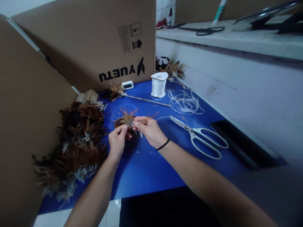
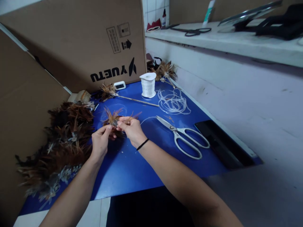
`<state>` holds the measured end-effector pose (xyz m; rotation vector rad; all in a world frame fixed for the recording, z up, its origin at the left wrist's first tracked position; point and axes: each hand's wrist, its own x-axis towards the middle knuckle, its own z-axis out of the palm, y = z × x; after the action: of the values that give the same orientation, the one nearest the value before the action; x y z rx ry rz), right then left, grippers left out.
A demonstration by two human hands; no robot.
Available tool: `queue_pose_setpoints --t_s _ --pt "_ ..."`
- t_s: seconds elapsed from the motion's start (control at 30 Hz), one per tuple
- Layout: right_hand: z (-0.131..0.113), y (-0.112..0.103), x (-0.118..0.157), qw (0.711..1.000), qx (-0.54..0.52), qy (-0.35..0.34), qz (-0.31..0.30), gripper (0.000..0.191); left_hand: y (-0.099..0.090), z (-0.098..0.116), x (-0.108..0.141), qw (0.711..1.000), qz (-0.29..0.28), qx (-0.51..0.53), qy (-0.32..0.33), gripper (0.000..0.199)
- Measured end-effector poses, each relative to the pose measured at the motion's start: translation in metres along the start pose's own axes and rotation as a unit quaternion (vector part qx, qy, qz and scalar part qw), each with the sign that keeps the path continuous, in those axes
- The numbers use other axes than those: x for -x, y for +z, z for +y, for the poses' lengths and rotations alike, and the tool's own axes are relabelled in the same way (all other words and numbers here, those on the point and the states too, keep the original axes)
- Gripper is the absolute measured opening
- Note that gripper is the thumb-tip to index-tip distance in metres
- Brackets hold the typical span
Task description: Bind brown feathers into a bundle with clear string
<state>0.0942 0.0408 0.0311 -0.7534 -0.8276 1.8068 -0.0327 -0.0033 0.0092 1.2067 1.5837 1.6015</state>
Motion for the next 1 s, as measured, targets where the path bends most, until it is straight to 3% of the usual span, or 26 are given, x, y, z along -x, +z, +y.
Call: queue_pose_setpoints --t_s 0.2,0.33,0.47,0.73,1.0 --pt "-0.005 -0.001 0.000 0.998 0.063 0.012 0.002 0.018 -0.001 0.000 -0.002 0.993 -0.021 0.084 -0.076 0.028" --pt "-0.005 -0.001 0.001 0.990 0.137 -0.006 -0.021 0.017 -0.002 0.001 0.000 0.994 -0.069 0.065 -0.057 0.026" --pt "-0.004 -0.004 0.001 0.981 0.177 -0.018 -0.082 0.012 -0.002 0.002 0.002 0.989 -0.130 0.051 -0.041 0.026" --pt "-0.002 -0.009 -0.002 0.985 0.130 0.000 -0.116 0.018 -0.004 0.006 0.002 0.979 -0.181 0.085 -0.045 0.024" --pt "-0.001 -0.009 -0.003 0.987 0.126 -0.003 -0.099 0.018 -0.003 0.011 0.004 0.966 -0.198 0.137 -0.092 0.024"
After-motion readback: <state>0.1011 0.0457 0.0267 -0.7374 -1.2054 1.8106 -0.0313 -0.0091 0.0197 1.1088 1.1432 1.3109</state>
